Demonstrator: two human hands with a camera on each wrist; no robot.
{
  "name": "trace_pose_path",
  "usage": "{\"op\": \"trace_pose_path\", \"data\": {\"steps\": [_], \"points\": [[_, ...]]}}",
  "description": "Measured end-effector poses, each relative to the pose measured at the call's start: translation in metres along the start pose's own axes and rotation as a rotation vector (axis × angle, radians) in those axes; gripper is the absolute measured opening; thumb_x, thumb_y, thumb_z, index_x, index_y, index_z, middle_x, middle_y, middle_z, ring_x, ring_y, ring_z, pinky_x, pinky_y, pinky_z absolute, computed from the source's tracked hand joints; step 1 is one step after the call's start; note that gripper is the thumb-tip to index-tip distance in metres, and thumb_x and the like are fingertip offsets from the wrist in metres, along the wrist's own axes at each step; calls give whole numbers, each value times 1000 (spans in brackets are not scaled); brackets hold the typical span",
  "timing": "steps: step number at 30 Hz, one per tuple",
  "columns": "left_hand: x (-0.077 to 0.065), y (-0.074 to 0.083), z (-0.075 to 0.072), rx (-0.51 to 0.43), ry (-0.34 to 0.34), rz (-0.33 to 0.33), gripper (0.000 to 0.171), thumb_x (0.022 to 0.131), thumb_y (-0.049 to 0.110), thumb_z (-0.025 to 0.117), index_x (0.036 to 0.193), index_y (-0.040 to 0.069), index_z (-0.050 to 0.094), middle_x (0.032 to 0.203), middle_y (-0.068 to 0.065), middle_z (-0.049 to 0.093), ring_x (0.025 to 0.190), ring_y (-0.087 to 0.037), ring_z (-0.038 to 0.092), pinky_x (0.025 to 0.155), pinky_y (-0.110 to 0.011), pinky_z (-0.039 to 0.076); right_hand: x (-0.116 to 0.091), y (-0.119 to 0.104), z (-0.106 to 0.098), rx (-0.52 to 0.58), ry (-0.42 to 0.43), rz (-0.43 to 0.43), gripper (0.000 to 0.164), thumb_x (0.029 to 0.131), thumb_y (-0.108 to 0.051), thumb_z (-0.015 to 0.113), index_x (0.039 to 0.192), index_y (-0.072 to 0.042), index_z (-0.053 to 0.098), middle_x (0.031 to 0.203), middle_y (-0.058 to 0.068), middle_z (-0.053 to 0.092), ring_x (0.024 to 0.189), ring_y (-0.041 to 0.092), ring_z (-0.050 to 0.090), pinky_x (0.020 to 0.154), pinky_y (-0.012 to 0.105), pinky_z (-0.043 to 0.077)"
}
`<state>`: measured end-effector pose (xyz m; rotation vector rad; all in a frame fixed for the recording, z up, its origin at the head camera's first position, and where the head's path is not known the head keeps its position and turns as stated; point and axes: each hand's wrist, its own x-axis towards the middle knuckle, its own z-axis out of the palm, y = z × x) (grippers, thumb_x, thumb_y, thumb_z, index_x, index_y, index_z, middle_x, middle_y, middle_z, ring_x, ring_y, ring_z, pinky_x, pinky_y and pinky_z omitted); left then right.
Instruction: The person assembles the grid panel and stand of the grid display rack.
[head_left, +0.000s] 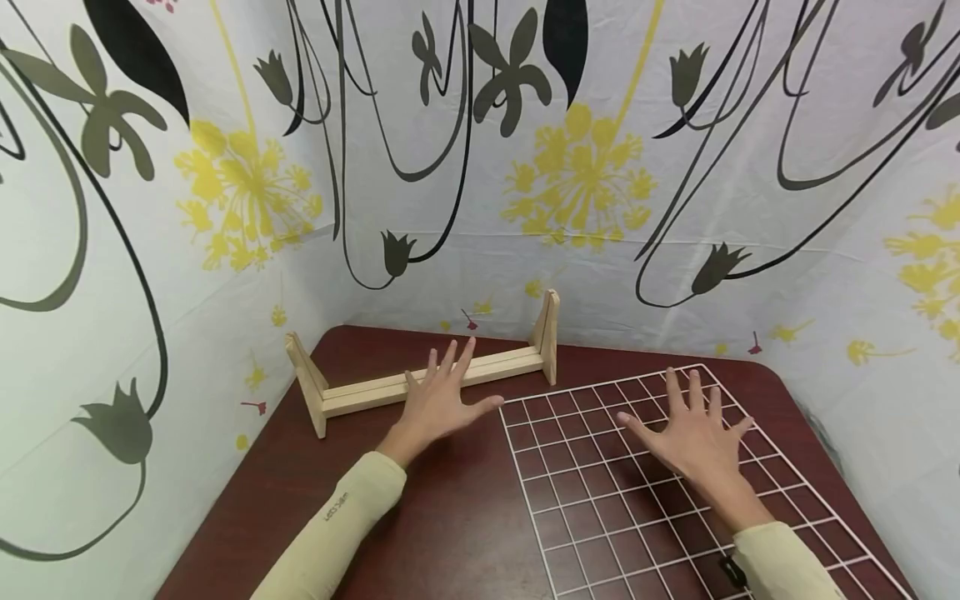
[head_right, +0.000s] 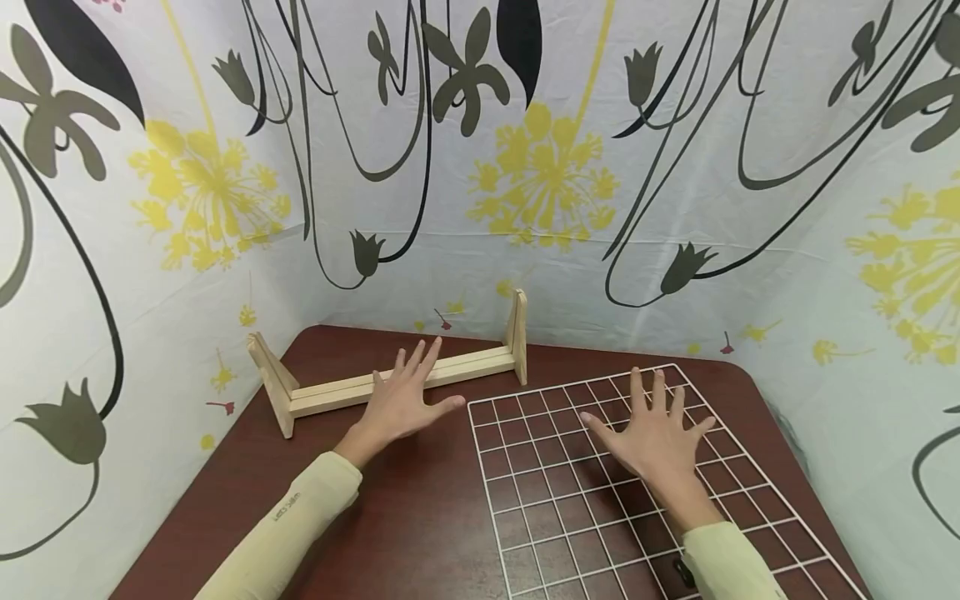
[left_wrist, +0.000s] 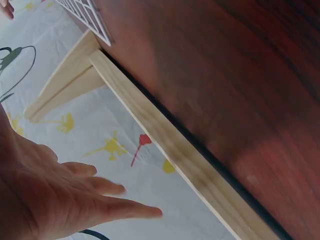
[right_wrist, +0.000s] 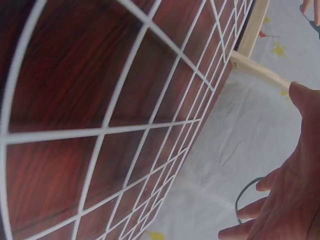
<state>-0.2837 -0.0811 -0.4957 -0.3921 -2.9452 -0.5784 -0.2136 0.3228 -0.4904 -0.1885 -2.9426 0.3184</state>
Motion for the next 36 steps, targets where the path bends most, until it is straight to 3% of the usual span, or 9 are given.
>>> {"op": "trace_pose_path", "data": {"steps": [7, 12, 18, 21, 23, 27, 34, 36], "points": [[-8, 12, -2, -105, -14, 41, 104, 86, 97, 38, 162, 52, -15, 178, 0, 24, 163, -32, 28, 122, -72, 32, -4, 23, -1, -3, -6, 28, 123, 85, -92, 50, 171, -17, 4, 172, 34, 13, 151, 67, 15, 102, 98, 0], [-13, 23, 0, -141, 3, 42, 95, 94, 87, 41, 170, 41, 7, 172, -2, 38, 157, -29, 41, 113, -62, 49, -7, 41, -5, 5, -16, 47, 120, 89, -89, 50, 171, -16, 2, 170, 36, 15, 150, 69, 15, 101, 98, 4], [-17, 34, 5, -145, 0, 8, 91, 97, 81, 48, 166, 23, 32, 158, -9, 56, 140, -31, 59, 102, -55, 56, -8, 63, -7, 21, -40, 62, 109, 97, -79, 48, 169, -7, 10, 169, 38, 13, 150, 69, 14, 102, 95, 14], [-18, 38, 6, -133, -30, -27, 92, 97, 79, 51, 163, 17, 36, 137, -8, 69, 120, -29, 70, 86, -48, 60, -8, 75, -9, 35, -55, 86, 107, 99, -78, 46, 168, -5, 11, 167, 39, 14, 150, 69, 12, 102, 94, 15], [-18, 39, 7, -115, -60, -53, 93, 96, 79, 52, 160, 13, 39, 112, -7, 75, 98, -25, 74, 73, -42, 58, -7, 82, -8, 42, -63, 103, 105, 100, -77, 45, 167, -2, 13, 166, 41, 16, 149, 69, 12, 103, 94, 16], [-17, 41, 10, -102, -115, -99, 100, 94, 82, 52, 157, 6, 41, 71, -3, 64, 65, -21, 62, 55, -34, 47, -5, 97, -5, 35, -72, 136, 102, 102, -75, 43, 163, 3, 20, 160, 43, 22, 147, 70, 15, 103, 92, 20], [-15, 41, 18, -140, -203, -170, 109, 95, 83, 48, 156, -7, 38, 72, -7, 69, 76, -25, 70, 65, -39, 54, 0, 117, -2, 28, -123, 197, 105, 101, -77, 40, 160, 8, 22, 155, 46, 23, 140, 71, 23, 98, 89, 30], [-14, 41, 21, -184, -231, -184, 106, 96, 81, 49, 152, -8, 40, 66, -4, 69, 70, -23, 70, 68, -39, 55, 2, 123, -2, 16, -142, 211, 106, 100, -78, 40, 158, 9, 22, 152, 48, 25, 134, 72, 28, 93, 86, 34]]}}
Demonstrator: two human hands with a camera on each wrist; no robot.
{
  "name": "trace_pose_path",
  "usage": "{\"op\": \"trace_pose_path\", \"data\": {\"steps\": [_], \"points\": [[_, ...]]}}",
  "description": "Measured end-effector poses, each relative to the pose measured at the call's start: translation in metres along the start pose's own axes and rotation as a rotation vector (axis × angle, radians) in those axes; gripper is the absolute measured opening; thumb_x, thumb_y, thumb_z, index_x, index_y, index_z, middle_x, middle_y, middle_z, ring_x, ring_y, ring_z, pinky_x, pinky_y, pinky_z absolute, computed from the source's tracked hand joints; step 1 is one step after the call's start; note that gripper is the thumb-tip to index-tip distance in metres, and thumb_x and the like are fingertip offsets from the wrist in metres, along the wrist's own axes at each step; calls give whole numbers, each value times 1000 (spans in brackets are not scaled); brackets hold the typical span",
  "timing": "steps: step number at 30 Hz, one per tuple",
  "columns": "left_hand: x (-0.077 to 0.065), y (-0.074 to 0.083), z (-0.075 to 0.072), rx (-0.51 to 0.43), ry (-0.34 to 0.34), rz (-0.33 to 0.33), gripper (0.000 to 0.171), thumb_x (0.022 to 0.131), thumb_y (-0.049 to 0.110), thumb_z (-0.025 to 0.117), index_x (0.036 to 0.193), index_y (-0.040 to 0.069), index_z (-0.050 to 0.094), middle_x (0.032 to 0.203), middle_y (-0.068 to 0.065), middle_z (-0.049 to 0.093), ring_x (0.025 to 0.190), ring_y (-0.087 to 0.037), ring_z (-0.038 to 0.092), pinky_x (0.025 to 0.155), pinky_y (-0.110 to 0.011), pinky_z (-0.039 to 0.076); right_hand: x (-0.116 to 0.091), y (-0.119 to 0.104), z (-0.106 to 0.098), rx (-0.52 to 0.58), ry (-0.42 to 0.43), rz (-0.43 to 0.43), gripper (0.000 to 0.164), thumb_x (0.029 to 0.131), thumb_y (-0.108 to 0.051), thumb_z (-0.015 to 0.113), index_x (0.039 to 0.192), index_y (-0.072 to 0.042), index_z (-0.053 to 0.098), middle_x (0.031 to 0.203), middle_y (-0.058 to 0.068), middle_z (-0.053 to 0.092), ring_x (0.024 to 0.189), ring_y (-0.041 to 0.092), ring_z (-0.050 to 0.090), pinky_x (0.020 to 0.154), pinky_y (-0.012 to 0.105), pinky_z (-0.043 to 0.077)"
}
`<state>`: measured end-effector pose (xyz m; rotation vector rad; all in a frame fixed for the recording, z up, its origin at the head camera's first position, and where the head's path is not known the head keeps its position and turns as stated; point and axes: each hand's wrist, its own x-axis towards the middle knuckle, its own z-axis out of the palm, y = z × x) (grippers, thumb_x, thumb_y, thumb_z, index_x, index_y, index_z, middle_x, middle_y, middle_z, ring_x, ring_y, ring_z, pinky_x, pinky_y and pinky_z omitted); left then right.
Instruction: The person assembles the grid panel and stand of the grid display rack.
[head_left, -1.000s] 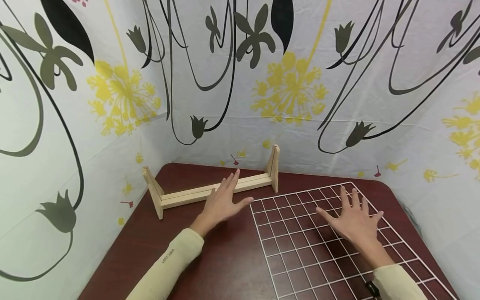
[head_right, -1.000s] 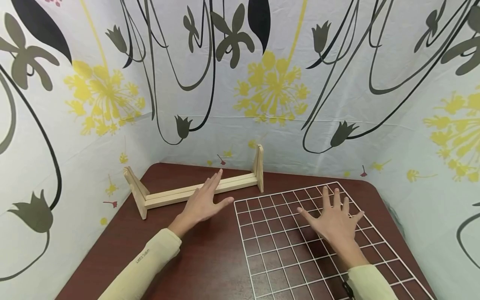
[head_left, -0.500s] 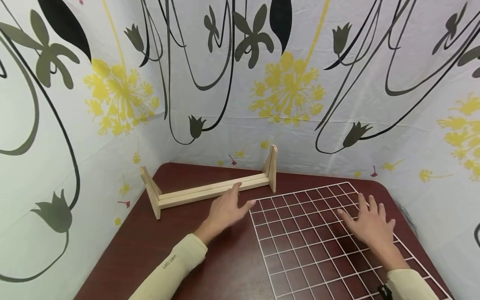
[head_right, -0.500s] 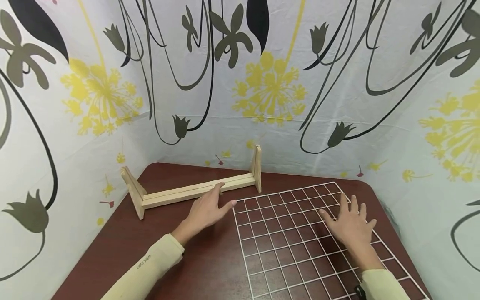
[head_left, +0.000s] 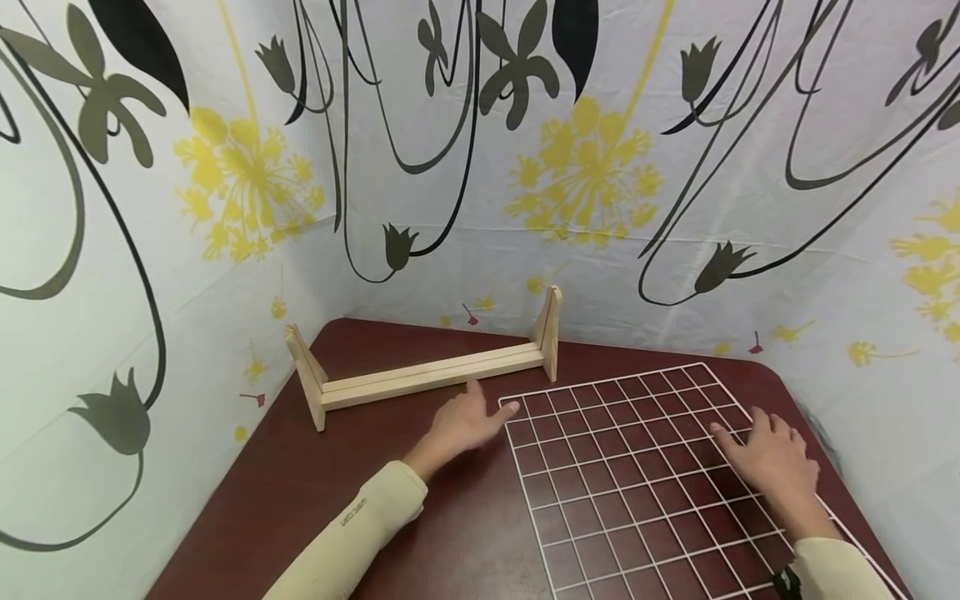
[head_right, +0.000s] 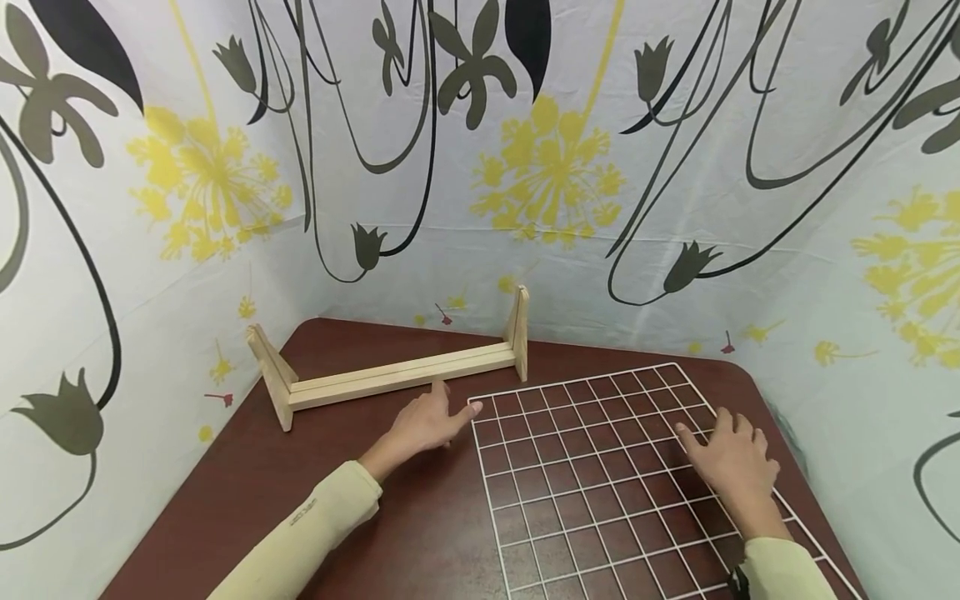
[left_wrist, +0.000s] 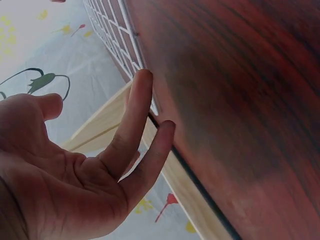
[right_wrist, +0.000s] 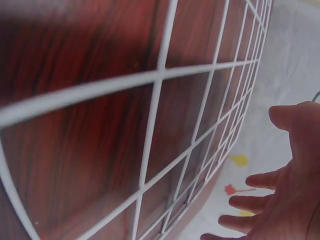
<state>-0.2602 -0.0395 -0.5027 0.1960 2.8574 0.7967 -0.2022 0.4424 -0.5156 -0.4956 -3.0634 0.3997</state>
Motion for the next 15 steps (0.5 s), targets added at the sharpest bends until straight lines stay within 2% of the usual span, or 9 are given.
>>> {"op": "trace_pose_path", "data": {"steps": [2, 8, 11, 15], "points": [[3, 1, 1, -40, -26, -2, 105, 96, 80, 50, 150, -10, 39, 57, -1, 67, 60, -19, 67, 66, -37, 54, 5, 6, 0, -7, -16, 21, 108, 99, -80, 39, 157, 10, 23, 148, 50, 27, 129, 72, 32, 90, 84, 36], [12, 1, 4, -150, -113, -17, 99, 99, 73, 54, 139, -16, 40, 57, -7, 70, 51, -24, 70, 56, -37, 58, 17, 20, 3, 11, -53, 94, 112, 96, -84, 39, 150, 13, 26, 141, 51, 28, 124, 72, 32, 89, 84, 33], [15, 0, 8, -218, -171, -39, 87, 101, 67, 57, 120, -17, 55, 58, -11, 70, 50, -25, 72, 52, -38, 60, 21, 25, 7, 14, -82, 125, 114, 95, -84, 41, 148, 15, 27, 141, 51, 27, 125, 73, 30, 92, 86, 31], [18, 1, 11, -277, -247, -51, 69, 103, 60, 58, 85, -6, 67, 63, -14, 71, 52, -25, 74, 52, -38, 62, 23, 29, 8, 11, -107, 157, 112, 96, -82, 43, 147, 17, 27, 143, 51, 25, 128, 73, 28, 95, 87, 29]]}}
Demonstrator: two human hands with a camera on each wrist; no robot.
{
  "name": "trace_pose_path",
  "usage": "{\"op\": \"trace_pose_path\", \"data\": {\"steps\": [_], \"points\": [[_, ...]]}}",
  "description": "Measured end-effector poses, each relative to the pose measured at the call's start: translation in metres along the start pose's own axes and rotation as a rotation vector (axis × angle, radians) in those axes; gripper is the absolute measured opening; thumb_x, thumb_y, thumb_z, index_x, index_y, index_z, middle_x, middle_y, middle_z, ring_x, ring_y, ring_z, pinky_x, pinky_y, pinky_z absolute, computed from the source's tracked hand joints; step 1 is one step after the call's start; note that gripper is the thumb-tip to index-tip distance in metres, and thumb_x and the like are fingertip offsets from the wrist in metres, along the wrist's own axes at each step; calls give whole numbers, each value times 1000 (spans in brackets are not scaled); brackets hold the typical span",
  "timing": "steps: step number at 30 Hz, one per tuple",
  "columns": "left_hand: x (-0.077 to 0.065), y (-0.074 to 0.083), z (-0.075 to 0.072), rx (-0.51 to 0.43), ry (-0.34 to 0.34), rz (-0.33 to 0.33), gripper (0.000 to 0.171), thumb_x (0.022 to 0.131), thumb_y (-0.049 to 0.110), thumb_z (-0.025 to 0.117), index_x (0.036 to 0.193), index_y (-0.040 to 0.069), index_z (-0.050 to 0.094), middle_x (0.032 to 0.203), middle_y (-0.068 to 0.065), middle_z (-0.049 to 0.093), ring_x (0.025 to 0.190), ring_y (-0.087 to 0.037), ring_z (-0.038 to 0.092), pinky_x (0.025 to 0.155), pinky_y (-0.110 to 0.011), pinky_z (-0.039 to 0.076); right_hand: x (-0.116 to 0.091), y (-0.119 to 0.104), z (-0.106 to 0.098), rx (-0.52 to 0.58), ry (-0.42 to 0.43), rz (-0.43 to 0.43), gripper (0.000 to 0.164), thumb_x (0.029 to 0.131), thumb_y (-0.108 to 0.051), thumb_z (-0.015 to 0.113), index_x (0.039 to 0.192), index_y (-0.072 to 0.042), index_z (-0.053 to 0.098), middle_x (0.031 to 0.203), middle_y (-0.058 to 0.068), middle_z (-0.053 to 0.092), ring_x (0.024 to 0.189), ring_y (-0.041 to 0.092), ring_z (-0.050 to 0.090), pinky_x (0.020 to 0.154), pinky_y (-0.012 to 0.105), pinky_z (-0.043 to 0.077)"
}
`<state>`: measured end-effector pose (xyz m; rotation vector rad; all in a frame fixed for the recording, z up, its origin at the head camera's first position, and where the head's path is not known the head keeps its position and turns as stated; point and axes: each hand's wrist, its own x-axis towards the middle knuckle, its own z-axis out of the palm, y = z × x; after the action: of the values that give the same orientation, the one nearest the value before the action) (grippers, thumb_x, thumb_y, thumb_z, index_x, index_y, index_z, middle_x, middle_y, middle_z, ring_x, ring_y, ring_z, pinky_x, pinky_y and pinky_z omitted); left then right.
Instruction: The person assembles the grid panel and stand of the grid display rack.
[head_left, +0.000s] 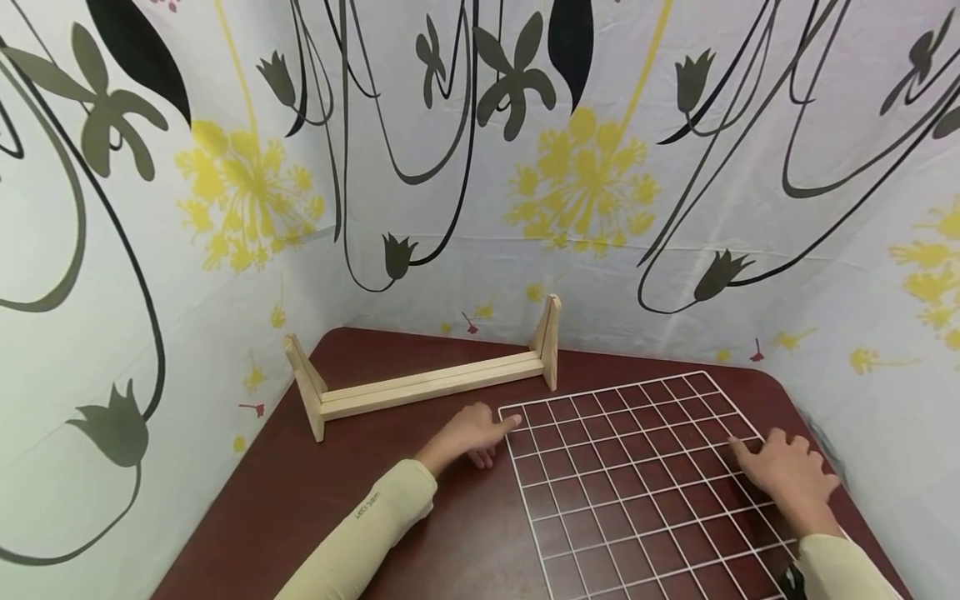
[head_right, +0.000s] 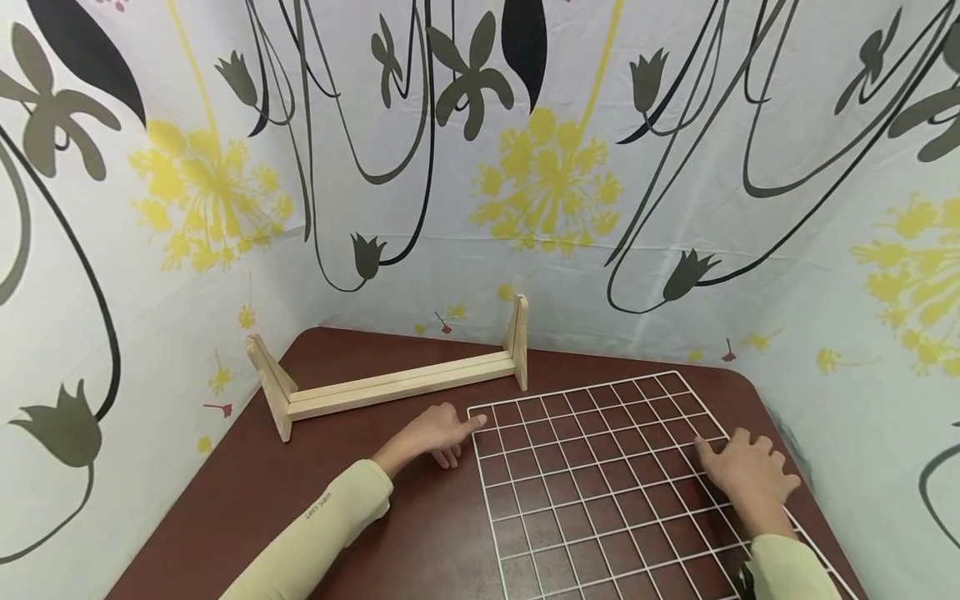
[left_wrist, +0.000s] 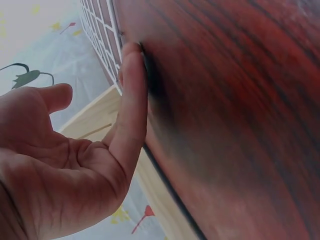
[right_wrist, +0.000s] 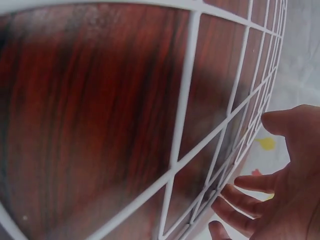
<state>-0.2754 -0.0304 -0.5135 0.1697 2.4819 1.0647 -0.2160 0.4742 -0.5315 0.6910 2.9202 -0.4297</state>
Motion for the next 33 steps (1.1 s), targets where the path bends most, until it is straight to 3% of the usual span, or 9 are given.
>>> {"op": "trace_pose_path", "data": {"steps": [6, 10, 15, 21, 27, 33], "points": [[3, 2, 3, -52, -27, -7, 57, 104, 48, 63, 85, -5, 70, 66, -18, 73, 54, -27, 75, 52, -38, 62, 2, 2, -4, 3, -27, 15, 104, 101, -73, 43, 146, 19, 25, 143, 53, 23, 130, 74, 28, 97, 88, 30], [8, 4, 5, -77, -35, 1, 47, 107, 39, 63, 88, -4, 69, 66, -16, 74, 53, -26, 75, 52, -37, 62, 4, 6, -9, -26, -20, -36, 84, 104, -52, 50, 138, 23, 35, 135, 51, 34, 122, 71, 41, 88, 79, 43], [16, 5, 1, -122, -67, -15, 40, 108, 32, 60, 95, -6, 64, 65, -18, 74, 52, -28, 75, 51, -38, 62, 7, 9, -17, -38, 10, -128, 48, 95, -24, 58, 116, 19, 56, 116, 46, 53, 94, 60, 61, 63, 64, 50], [22, 7, -4, -173, -73, -46, 30, 104, 22, 67, 94, -5, 61, 66, -22, 74, 54, -31, 75, 51, -39, 63, 13, 12, -22, -33, 20, -155, 16, 88, -12, 59, 84, 2, 63, 90, 35, 65, 73, 42, 64, 51, 55, 48], [28, 9, -6, -167, -80, -55, 24, 104, 14, 67, 92, -7, 64, 67, -21, 75, 55, -31, 76, 52, -38, 63, 19, 12, -23, -18, 9, -110, 19, 89, -11, 55, 71, -7, 57, 85, 32, 66, 72, 43, 63, 51, 55, 48], [36, 4, -12, -187, -136, -61, 21, 103, 9, 65, 91, -9, 65, 71, -22, 76, 58, -30, 77, 54, -37, 64, 27, 13, -20, -26, -5, -89, 17, 89, -11, 52, 79, 0, 61, 97, 43, 63, 80, 53, 64, 54, 57, 50]]}}
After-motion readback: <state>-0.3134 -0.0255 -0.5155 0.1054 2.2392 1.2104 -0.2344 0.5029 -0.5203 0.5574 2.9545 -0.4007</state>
